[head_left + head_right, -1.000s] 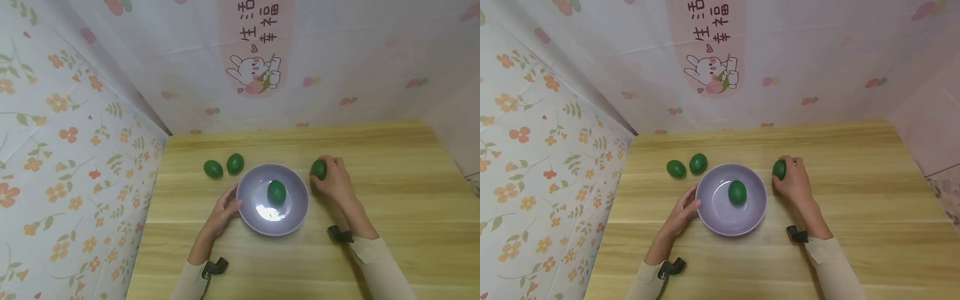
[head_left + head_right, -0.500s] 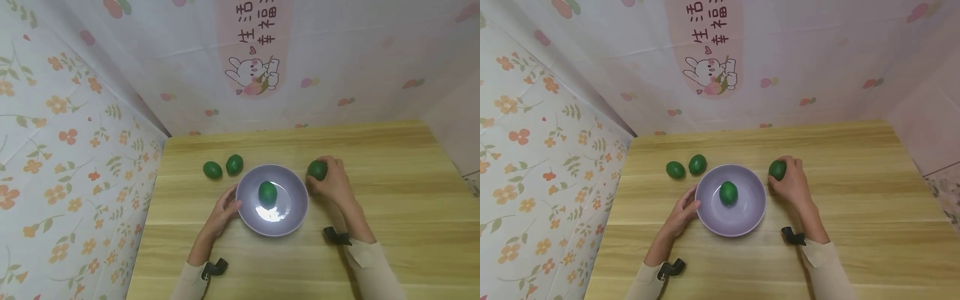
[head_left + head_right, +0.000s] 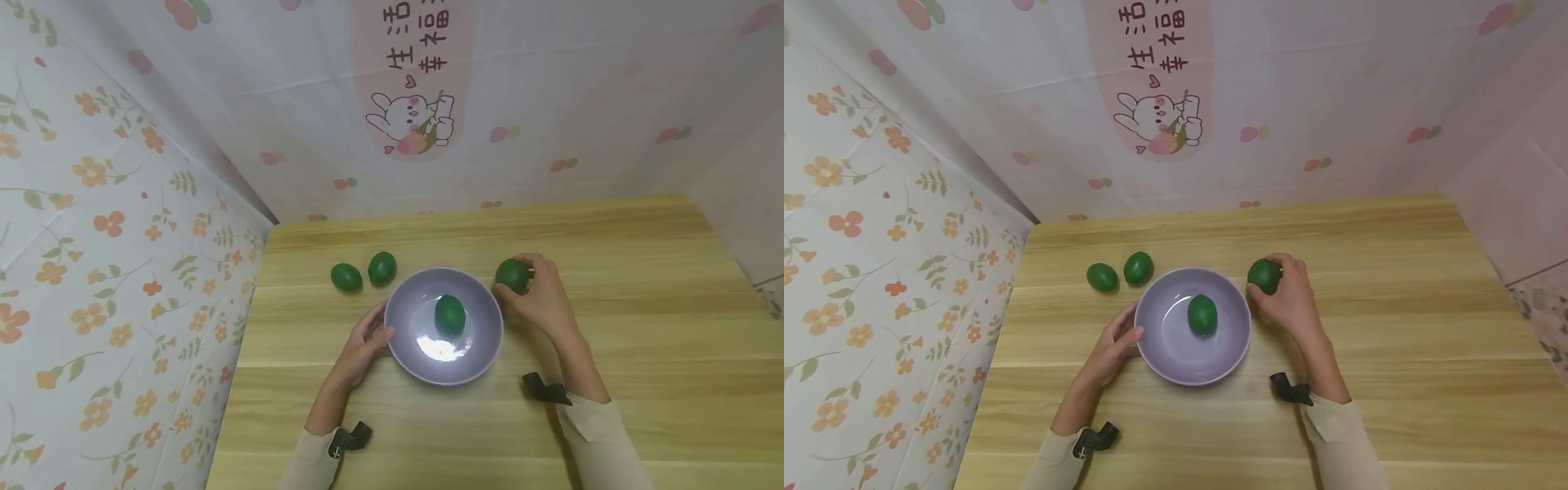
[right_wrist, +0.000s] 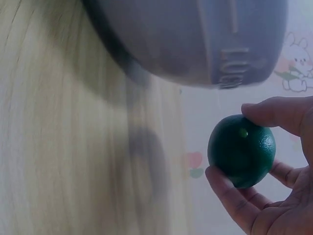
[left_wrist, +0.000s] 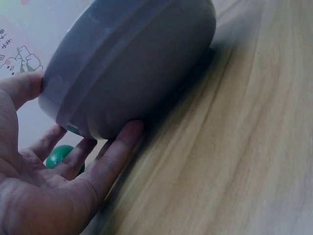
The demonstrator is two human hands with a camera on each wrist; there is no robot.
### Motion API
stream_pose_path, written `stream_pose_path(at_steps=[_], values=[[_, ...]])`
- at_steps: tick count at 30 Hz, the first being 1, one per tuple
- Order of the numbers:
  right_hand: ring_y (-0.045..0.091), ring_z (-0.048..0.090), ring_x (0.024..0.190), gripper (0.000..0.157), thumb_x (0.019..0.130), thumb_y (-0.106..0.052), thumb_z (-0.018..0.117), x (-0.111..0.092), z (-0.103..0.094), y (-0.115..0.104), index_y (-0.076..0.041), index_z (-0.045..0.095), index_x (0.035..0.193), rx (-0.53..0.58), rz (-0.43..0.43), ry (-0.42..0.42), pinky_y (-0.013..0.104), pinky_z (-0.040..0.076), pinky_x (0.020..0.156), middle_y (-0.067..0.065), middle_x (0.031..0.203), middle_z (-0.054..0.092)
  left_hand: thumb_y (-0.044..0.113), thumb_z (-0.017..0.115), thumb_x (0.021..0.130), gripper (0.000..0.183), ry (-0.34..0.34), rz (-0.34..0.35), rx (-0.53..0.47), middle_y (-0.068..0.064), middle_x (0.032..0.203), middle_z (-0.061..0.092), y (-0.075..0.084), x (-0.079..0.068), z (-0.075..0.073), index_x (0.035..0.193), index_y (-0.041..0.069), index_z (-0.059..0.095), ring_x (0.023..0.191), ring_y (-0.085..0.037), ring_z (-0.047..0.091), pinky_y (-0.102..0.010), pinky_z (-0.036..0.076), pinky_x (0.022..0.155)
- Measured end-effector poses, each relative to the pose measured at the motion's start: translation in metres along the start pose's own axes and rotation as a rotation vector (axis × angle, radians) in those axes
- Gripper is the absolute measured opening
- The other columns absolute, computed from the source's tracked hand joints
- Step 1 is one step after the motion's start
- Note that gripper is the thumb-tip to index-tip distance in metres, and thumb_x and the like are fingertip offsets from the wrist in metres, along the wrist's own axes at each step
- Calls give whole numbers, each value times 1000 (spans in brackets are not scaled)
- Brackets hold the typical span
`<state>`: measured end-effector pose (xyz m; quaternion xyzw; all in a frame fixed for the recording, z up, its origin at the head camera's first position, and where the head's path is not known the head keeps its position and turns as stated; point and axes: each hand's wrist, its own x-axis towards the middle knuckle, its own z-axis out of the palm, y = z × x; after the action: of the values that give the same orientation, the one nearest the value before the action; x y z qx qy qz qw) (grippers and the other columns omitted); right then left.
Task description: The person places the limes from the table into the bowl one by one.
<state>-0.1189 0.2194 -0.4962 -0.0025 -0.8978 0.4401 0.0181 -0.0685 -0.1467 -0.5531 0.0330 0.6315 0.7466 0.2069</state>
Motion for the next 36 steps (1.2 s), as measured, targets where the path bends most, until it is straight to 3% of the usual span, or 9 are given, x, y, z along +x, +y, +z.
stream_pose_path(at_steps=[9,14,22,36], values=[[49,54,128,68,91,-16,82,-2,-2,-6,6,47,144,54,-23,18,63,57,99,31,146,49,13,63,103,69,13,-14,-1,-25,170,34,9,-2,1,165,7,34,152,-46,43,-43,66,94],[46,56,130,69,91,-19,83,-4,-5,-12,3,47,146,128,-10,-12,58,56,101,25,148,51,14,64,102,70,12,-24,-4,-26,168,36,12,-4,2,165,7,34,148,-44,48,-44,66,93],[42,50,141,71,92,-23,82,-10,-8,-19,-4,44,150,261,47,-83,53,51,109,17,155,48,15,65,102,69,23,-21,12,-24,168,37,10,-3,1,164,8,36,151,-46,44,-44,65,97],[37,52,137,69,92,-23,83,-13,-3,-21,-5,44,146,306,51,-100,40,50,106,14,151,48,11,62,103,67,34,-34,-6,-22,169,36,8,-2,2,164,10,36,149,-45,47,-45,66,94]])
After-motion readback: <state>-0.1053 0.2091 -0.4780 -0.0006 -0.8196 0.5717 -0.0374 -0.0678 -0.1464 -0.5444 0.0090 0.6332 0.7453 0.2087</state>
